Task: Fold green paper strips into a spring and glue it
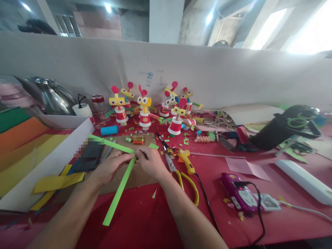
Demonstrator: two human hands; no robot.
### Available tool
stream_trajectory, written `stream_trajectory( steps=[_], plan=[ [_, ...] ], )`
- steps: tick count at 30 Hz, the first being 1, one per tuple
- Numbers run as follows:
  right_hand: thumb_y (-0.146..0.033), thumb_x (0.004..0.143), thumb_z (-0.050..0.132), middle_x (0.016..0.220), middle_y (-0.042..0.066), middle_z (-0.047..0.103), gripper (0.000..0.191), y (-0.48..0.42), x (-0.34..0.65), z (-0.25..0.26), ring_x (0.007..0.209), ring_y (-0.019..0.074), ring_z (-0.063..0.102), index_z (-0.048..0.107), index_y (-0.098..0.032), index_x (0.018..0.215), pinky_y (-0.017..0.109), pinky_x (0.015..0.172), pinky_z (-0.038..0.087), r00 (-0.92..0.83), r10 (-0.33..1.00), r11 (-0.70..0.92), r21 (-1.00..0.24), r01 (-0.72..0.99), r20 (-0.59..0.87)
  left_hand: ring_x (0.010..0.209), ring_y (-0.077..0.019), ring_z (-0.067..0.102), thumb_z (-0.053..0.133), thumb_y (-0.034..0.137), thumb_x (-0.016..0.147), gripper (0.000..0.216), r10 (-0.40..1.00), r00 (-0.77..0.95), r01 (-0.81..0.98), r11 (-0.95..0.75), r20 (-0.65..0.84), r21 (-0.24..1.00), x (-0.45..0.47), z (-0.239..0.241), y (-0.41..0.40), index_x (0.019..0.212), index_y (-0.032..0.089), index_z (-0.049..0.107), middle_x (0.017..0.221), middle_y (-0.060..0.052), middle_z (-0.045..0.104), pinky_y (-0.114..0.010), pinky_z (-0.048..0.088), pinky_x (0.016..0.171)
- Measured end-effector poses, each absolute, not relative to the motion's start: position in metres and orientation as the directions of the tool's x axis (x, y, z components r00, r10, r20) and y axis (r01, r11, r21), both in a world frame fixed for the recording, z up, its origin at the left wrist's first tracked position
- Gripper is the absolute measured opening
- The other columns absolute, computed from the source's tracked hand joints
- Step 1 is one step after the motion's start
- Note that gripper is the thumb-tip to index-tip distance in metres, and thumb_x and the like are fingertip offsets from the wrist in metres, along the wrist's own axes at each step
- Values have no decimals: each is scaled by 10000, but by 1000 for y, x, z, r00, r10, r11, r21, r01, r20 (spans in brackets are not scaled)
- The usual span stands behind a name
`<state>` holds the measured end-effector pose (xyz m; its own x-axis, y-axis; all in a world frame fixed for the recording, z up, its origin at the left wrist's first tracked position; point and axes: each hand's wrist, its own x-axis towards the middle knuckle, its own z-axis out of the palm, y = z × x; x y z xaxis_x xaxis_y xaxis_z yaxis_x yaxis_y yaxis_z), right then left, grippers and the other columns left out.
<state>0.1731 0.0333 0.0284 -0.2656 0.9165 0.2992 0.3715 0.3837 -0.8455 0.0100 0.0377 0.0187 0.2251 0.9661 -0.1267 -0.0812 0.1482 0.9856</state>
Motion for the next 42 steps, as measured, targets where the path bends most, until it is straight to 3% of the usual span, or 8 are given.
stream_trajectory(
  steps=[8,11,15,19,29,35,39,42],
  plan=[
    [-448,908,440,568,-45,381,382,38,172,19,544,117,366,416,-207,612,250,539,286,-338,923,258,-946,198,182,805,-227,637,653,360,737,184,956,290,-34,59,-47,998,9,28,35,784,203,737,775,-42,718,-311,458,741],
    [-430,911,441,589,-29,455,361,37,175,22,571,124,430,471,-200,634,255,569,327,-395,908,255,-934,251,142,731,-219,630,641,345,728,183,943,330,-44,46,-29,998,7,26,36,764,195,739,729,-49,708,-311,458,685],
    [-361,868,528,689,-8,575,171,38,184,27,667,148,542,583,-206,820,263,625,400,-441,889,283,-902,326,120,595,-187,581,691,290,636,101,941,333,13,65,-65,998,4,21,37,650,194,721,565,-19,646,-278,420,569],
    [-350,847,562,684,-3,595,168,40,191,26,657,146,560,602,-196,790,266,621,430,-540,841,271,-898,346,46,577,-176,563,704,263,602,77,924,376,47,58,-72,997,2,16,37,636,196,723,563,-15,647,-266,399,543],
    [-396,827,613,701,5,629,212,38,192,31,681,145,599,633,-187,803,270,650,453,-495,865,203,-960,190,85,814,-219,636,644,263,727,159,865,502,23,-8,-5,1000,-2,26,39,827,236,765,810,-50,731,-336,442,767],
    [-382,808,638,717,16,668,199,36,198,35,705,153,630,654,-184,818,285,672,476,-533,846,167,-958,232,18,774,-234,650,694,316,704,148,854,521,32,-28,7,999,-1,29,35,796,225,766,777,-66,732,-330,462,715],
    [-362,786,646,688,14,675,188,42,195,28,662,144,634,668,-176,805,280,652,483,-434,900,136,-970,200,36,699,-205,624,672,373,732,179,918,395,170,-112,36,979,1,25,40,761,214,748,722,-50,710,-297,452,648],
    [-345,779,633,647,6,675,165,48,194,20,614,137,627,645,-181,786,261,603,464,-198,973,147,-978,150,116,759,-199,605,617,360,797,183,942,28,335,-323,334,885,3,33,34,800,208,720,796,-50,701,-312,452,709]
  ],
)
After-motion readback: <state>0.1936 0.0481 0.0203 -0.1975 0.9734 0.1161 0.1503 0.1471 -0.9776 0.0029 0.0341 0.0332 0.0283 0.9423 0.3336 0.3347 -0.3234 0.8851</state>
